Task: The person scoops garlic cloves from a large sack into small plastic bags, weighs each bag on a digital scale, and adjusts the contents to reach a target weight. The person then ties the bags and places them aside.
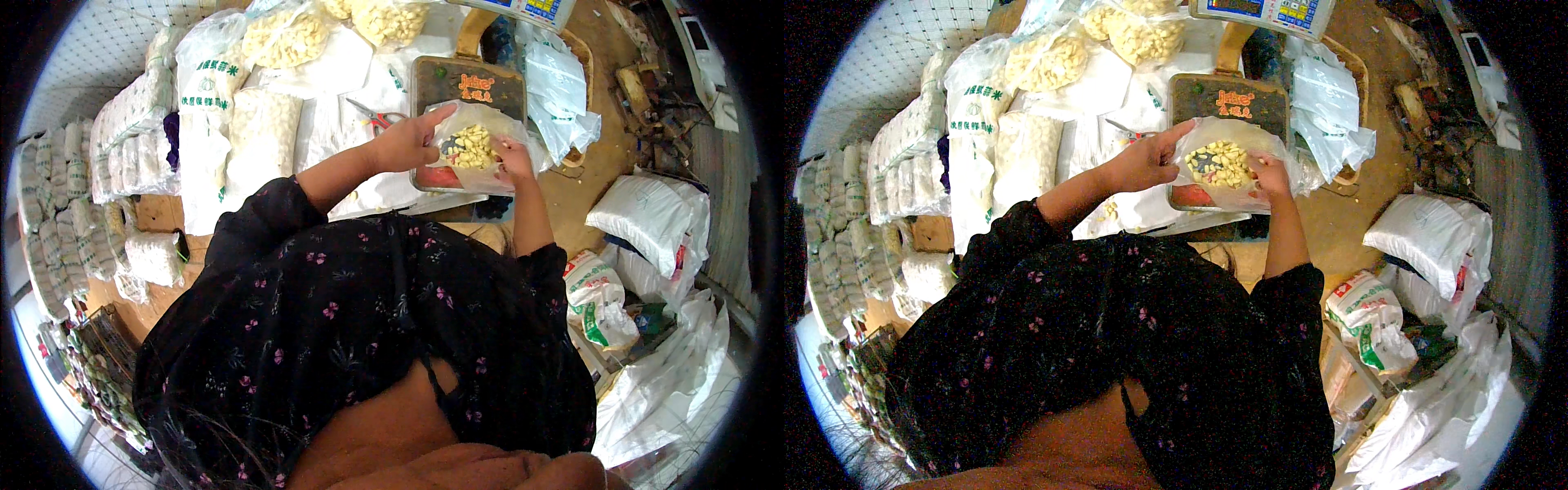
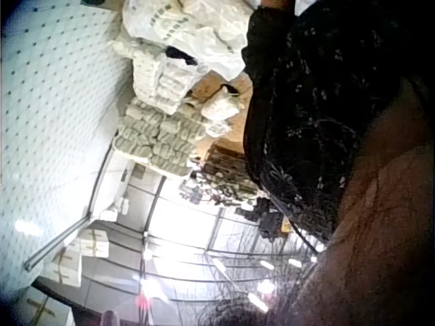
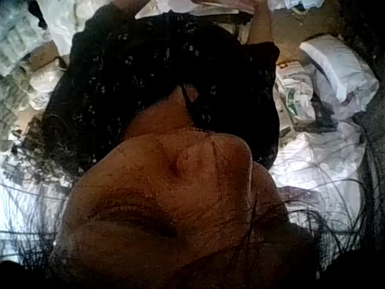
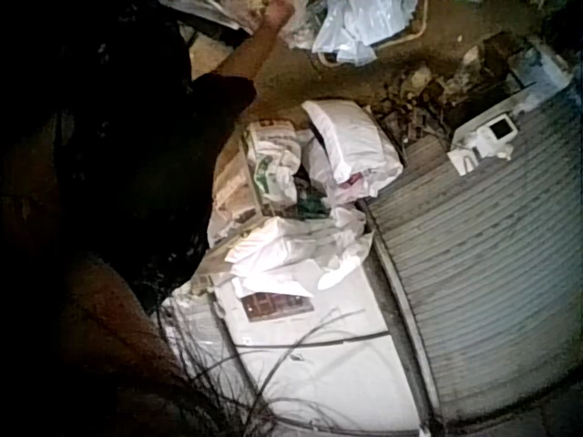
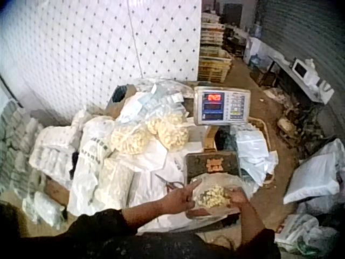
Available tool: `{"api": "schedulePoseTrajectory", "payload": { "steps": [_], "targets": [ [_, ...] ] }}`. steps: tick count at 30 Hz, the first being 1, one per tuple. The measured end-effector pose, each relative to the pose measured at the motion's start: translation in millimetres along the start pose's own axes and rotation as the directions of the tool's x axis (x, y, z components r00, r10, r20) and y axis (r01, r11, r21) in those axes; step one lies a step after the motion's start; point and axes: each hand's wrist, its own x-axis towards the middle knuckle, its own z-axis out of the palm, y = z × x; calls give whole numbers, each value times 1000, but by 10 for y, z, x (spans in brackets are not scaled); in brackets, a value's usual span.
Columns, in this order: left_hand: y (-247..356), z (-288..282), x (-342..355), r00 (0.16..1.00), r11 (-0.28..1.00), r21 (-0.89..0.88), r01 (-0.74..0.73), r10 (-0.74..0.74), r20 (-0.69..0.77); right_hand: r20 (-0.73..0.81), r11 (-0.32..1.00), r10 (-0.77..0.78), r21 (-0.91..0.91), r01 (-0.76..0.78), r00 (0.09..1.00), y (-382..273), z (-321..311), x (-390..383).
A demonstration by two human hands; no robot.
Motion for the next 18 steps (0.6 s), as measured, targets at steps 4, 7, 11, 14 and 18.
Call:
{"api": "schedulePoseTrajectory", "payload": {
  "steps": [4, 7, 11, 14, 18],
  "targets": [
    [20, 24, -75, 1000, 999, 32, 18, -18, 11, -313, 822, -299, -565, 76, 901, 367, 3, 438],
    [-71, 50, -158, 998, 997, 42, 58, -59, 10, -171, 628, -391, -768, 126, 904, 230, 70, 353],
    [-161, 89, -115, 998, 998, -28, 62, -63, -6, 115, 552, -484, -729, 405, 868, 61, 405, 38],
    [-42, 39, -62, 997, 997, 34, 69, -68, -32, 418, 516, -400, -633, 577, 816, 269, 415, -38],
    [7, -1, -59, 996, 993, 80, 84, -83, -11, 505, 358, -233, -750, 556, 831, 156, 244, -360]
  ]
}}
